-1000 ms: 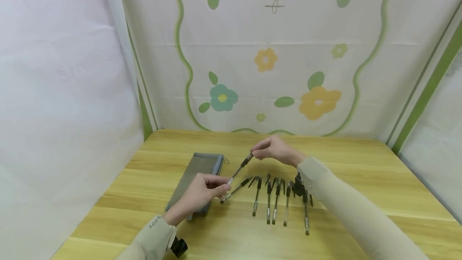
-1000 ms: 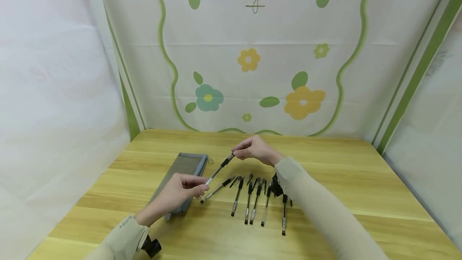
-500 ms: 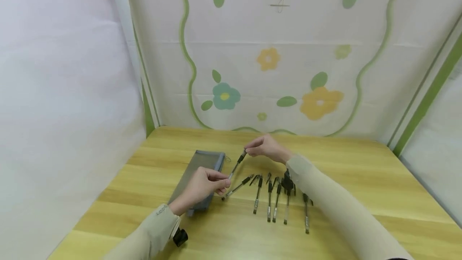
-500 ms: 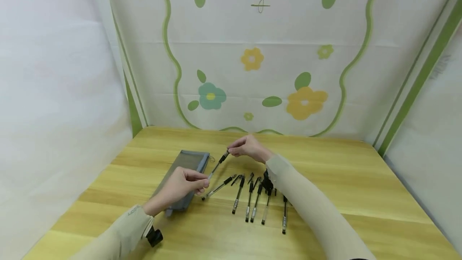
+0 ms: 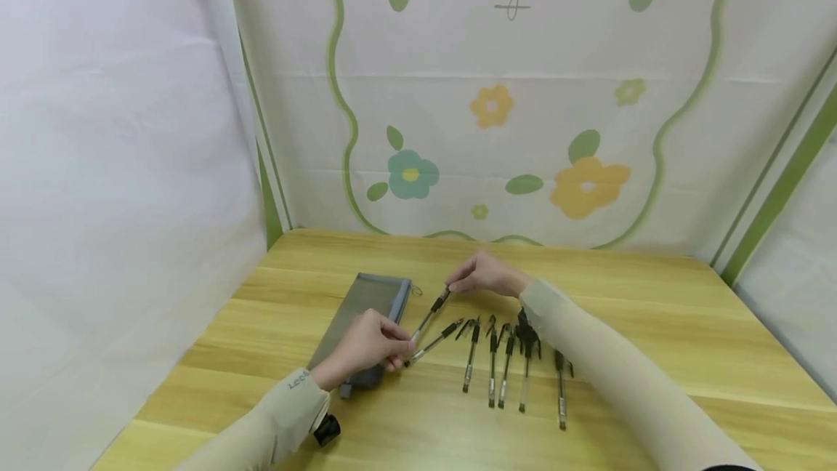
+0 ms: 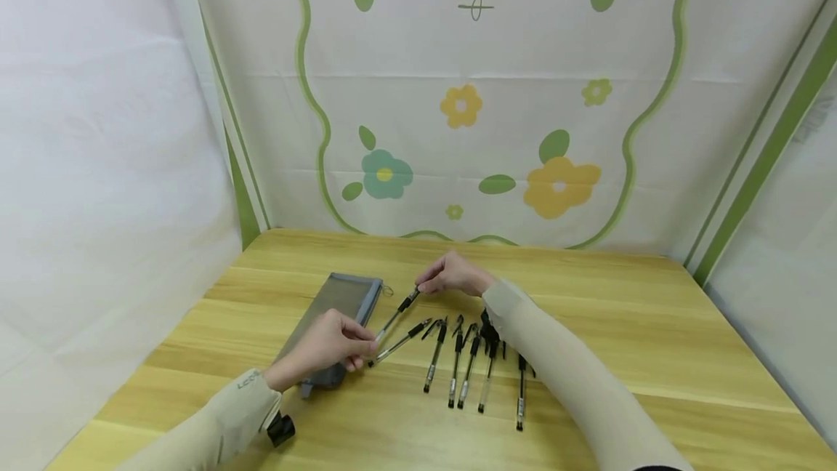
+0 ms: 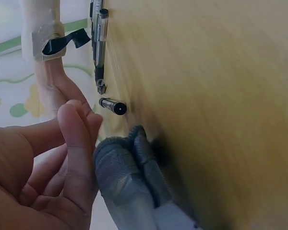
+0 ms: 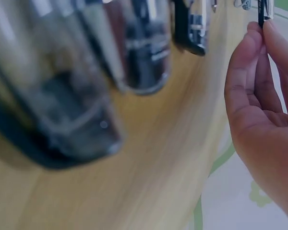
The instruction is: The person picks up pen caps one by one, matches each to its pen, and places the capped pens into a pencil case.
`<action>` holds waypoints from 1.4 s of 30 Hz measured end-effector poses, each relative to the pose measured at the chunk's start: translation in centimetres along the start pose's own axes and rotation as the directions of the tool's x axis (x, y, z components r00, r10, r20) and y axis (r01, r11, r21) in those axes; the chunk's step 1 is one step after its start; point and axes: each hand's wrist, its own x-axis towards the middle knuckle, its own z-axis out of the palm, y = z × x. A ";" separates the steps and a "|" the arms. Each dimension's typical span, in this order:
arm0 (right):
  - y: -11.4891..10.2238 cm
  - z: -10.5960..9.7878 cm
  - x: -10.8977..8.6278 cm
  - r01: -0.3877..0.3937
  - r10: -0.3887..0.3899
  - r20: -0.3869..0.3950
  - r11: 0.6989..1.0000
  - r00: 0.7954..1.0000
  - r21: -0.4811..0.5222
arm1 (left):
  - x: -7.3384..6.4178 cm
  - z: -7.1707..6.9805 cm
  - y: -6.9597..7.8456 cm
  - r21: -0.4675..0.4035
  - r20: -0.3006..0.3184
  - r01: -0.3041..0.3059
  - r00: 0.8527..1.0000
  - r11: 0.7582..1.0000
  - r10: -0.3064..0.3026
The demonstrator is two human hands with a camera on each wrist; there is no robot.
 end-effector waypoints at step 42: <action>-0.7 -0.7 -1.7 0.044 -0.042 0.020 0.996 0.999 -0.082 | -0.8 1.5 0.1 0.077 0.005 0.039 0.999 0.996 -0.040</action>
